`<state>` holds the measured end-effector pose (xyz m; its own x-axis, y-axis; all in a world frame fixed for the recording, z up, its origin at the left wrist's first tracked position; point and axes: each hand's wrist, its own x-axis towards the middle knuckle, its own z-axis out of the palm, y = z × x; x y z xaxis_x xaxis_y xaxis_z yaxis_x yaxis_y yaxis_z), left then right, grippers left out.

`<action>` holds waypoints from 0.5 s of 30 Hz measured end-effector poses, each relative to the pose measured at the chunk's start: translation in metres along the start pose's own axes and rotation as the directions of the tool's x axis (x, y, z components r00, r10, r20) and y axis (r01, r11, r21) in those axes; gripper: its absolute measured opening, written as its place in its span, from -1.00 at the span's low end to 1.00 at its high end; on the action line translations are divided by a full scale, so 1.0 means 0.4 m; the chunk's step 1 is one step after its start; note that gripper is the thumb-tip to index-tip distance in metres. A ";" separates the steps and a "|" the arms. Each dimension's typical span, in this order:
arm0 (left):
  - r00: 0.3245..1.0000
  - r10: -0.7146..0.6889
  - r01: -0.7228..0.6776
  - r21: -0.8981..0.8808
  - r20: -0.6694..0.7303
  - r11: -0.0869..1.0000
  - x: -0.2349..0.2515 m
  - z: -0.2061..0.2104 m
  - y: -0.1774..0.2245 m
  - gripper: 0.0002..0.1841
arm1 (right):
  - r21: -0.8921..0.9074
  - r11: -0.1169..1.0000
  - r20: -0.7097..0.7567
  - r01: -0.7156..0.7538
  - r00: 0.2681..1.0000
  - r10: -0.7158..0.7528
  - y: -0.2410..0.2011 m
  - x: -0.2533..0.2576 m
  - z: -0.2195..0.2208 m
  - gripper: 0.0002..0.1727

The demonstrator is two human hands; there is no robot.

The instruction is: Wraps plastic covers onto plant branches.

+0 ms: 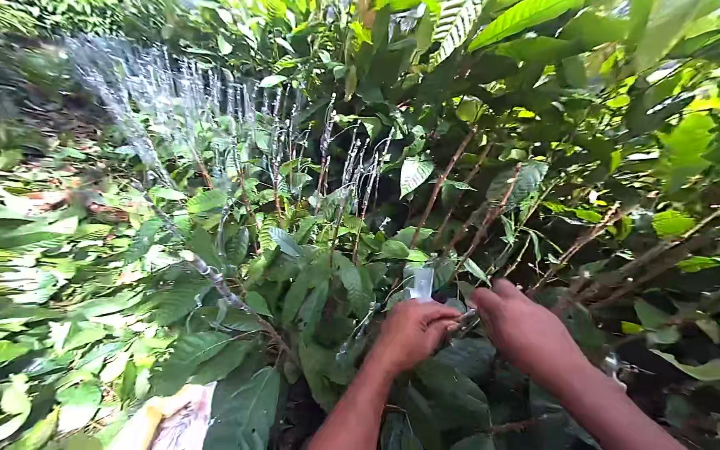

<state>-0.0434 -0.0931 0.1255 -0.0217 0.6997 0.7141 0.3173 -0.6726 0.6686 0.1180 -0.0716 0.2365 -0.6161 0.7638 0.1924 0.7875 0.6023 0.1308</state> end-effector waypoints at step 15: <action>0.953 -0.206 0.165 -0.189 -0.222 0.968 0.015 0.006 0.004 -0.86 | 0.078 0.792 -0.072 0.605 0.796 -0.601 -0.130 -0.139 0.121 -0.92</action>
<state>-0.0407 -0.0894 0.1303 -0.2964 0.7520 0.5888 0.1239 -0.5810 0.8044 0.1105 -0.1340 0.1718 -0.9625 0.2293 0.1448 0.2498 0.9575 0.1443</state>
